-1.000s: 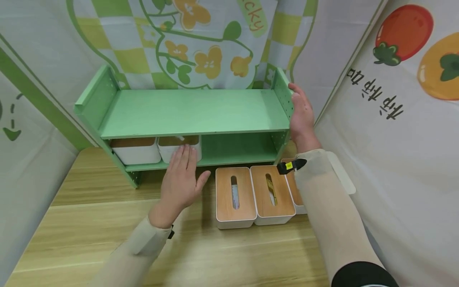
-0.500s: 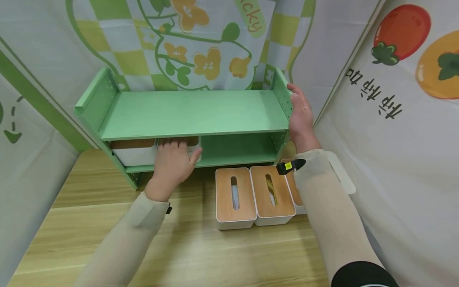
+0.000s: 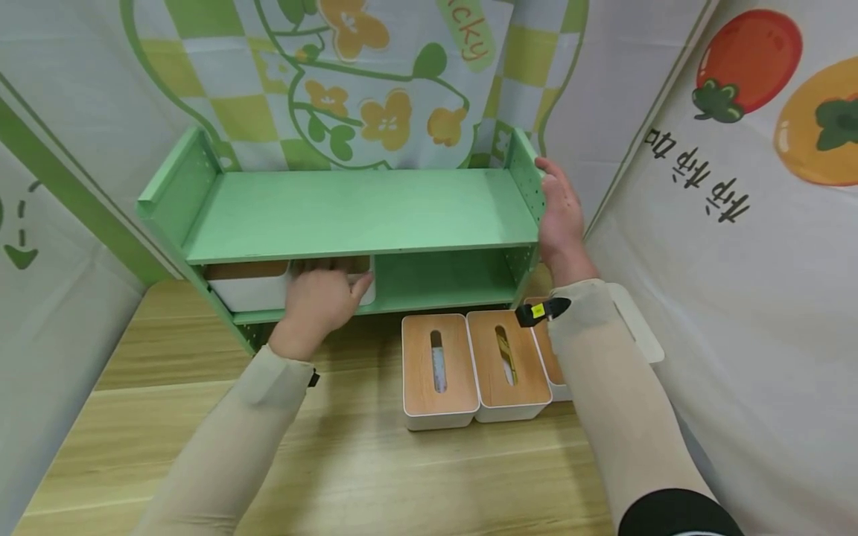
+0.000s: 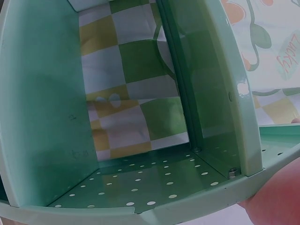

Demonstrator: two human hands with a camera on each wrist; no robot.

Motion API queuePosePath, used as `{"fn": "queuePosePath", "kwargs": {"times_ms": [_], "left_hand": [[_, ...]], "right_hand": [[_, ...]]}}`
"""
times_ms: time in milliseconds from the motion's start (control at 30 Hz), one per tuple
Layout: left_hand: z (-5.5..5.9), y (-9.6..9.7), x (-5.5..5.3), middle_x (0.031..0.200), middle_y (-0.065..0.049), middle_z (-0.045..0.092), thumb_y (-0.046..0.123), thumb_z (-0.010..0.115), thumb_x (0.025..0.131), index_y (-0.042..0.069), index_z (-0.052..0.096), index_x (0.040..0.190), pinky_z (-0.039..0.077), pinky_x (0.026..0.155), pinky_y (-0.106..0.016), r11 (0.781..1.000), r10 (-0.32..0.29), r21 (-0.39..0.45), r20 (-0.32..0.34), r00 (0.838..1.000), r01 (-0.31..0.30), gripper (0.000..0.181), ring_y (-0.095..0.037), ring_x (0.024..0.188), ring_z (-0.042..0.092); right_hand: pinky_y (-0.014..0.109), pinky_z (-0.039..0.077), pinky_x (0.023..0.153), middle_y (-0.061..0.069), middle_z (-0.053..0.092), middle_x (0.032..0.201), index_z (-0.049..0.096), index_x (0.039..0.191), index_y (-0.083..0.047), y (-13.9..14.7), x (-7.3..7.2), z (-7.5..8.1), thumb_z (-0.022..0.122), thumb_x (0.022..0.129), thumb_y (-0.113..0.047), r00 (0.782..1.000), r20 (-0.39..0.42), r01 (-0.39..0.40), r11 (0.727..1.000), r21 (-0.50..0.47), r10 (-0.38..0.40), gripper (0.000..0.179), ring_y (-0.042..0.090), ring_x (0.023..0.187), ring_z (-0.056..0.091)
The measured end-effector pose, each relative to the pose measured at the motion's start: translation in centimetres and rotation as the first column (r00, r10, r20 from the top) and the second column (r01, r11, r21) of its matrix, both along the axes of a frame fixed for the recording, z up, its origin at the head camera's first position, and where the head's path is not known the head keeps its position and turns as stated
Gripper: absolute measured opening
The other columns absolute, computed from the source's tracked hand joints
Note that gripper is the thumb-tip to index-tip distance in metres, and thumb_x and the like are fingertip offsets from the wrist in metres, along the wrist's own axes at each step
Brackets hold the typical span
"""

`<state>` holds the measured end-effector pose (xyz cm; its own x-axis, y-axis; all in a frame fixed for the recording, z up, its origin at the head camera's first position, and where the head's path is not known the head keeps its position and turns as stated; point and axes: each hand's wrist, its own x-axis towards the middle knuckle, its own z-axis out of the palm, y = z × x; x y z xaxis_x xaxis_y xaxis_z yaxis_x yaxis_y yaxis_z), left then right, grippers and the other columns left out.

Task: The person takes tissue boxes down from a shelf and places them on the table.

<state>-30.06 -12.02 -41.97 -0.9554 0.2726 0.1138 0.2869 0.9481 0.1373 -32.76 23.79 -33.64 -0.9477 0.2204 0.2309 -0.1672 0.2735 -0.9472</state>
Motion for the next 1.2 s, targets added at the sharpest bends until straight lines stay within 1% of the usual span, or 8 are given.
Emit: {"fn": "queuePosePath", "kwargs": {"times_ms": [100, 267, 433, 500, 733, 900, 1067, 1200], "left_hand": [[-0.3, 0.0, -0.1, 0.047, -0.004, 0.049, 0.058, 0.033, 0.104, 0.016, 0.058, 0.056, 0.041, 0.048, -0.043, 1.0, -0.007, 0.016, 0.019, 1.0, 0.006, 0.068, -0.026, 0.046, 0.049], [-1.0, -0.1, -0.2, 0.051, -0.004, 0.047, 0.053, 0.04, 0.104, 0.009, 0.066, 0.079, 0.042, 0.046, -0.044, 0.999, -0.021, 0.039, -0.055, 0.998, 0.023, 0.056, -0.028, 0.049, 0.051], [-1.3, 0.0, 0.0, 0.069, -0.013, 0.055, 0.051, 0.046, 0.102, 0.004, 0.07, 0.111, 0.046, 0.072, -0.055, 0.999, -0.037, 0.03, -0.197, 0.98, 0.044, 0.053, -0.04, 0.073, 0.058], [-1.2, 0.0, 0.4, 0.08, -0.019, 0.06, 0.051, 0.048, 0.101, 0.003, 0.07, 0.112, 0.045, 0.079, -0.058, 0.998, -0.041, 0.031, -0.207, 0.978, 0.049, 0.054, -0.043, 0.082, 0.059], [-0.6, 0.5, 2.4, 0.117, -0.029, 0.059, 0.052, 0.043, 0.103, -0.002, 0.059, 0.13, 0.039, 0.09, -0.06, 0.999, -0.027, 0.024, -0.085, 0.996, 0.029, 0.062, -0.05, 0.107, 0.052], [-0.1, 0.9, 3.6, 0.125, -0.031, 0.053, 0.051, 0.047, 0.101, -0.004, 0.054, 0.136, 0.033, 0.098, -0.061, 0.998, -0.012, 0.06, -0.099, 0.995, 0.018, 0.065, -0.051, 0.115, 0.046], [0.2, 1.1, 3.1, 0.107, -0.031, 0.055, 0.055, 0.051, 0.099, -0.006, 0.059, 0.126, 0.04, 0.086, -0.059, 0.996, -0.003, 0.085, -0.138, 0.99, 0.015, 0.067, -0.047, 0.095, 0.052], [0.3, 1.1, 2.2, 0.113, -0.031, 0.055, 0.066, 0.046, 0.096, -0.002, 0.058, 0.13, 0.04, 0.086, -0.059, 0.998, 0.002, 0.067, -0.075, 0.997, 0.003, 0.078, -0.049, 0.101, 0.052]], "right_hand": [[0.041, 0.013, 0.116, -0.023, 0.025, 0.155, 0.045, 0.148, -0.04, 0.0, -0.1, -0.1, 0.031, 0.106, -0.051, 1.0, -0.007, -0.003, 1.0, -0.003, 0.003, 0.045, 0.006, 0.142, 0.018], [0.04, 0.012, 0.116, -0.023, 0.025, 0.155, 0.045, 0.148, -0.039, 0.0, -0.1, -0.2, 0.031, 0.107, -0.049, 1.0, -0.02, -0.007, 1.0, -0.005, 0.007, 0.045, 0.006, 0.142, 0.017], [0.041, 0.012, 0.116, -0.022, 0.025, 0.156, 0.045, 0.147, -0.04, 0.0, -0.1, -0.3, 0.031, 0.107, -0.049, 1.0, -0.018, -0.007, 1.0, -0.012, 0.007, 0.044, 0.007, 0.142, 0.017], [0.041, 0.012, 0.116, -0.023, 0.025, 0.155, 0.045, 0.147, -0.041, 0.0, -0.1, -0.2, 0.031, 0.107, -0.05, 1.0, -0.012, -0.004, 1.0, -0.013, 0.004, 0.044, 0.007, 0.142, 0.017], [0.044, 0.012, 0.116, -0.023, 0.025, 0.155, 0.045, 0.148, -0.04, -0.1, -0.1, -0.1, 0.031, 0.106, -0.051, 1.0, -0.003, 0.001, 1.0, -0.007, -0.001, 0.045, 0.008, 0.142, 0.018], [0.044, 0.012, 0.116, -0.022, 0.025, 0.155, 0.045, 0.147, -0.042, -0.1, 0.0, -0.1, 0.031, 0.106, -0.051, 1.0, -0.006, 0.0, 1.0, -0.006, 0.0, 0.044, 0.008, 0.142, 0.018], [0.041, 0.013, 0.115, -0.021, 0.026, 0.156, 0.046, 0.146, -0.041, -0.1, 0.0, -0.2, 0.031, 0.106, -0.051, 1.0, -0.015, -0.004, 1.0, -0.013, 0.004, 0.044, 0.007, 0.142, 0.019], [0.041, 0.013, 0.115, -0.021, 0.026, 0.155, 0.046, 0.146, -0.041, 0.0, -0.1, -0.2, 0.032, 0.106, -0.051, 1.0, -0.014, -0.002, 1.0, -0.011, 0.002, 0.044, 0.007, 0.142, 0.019]]}}
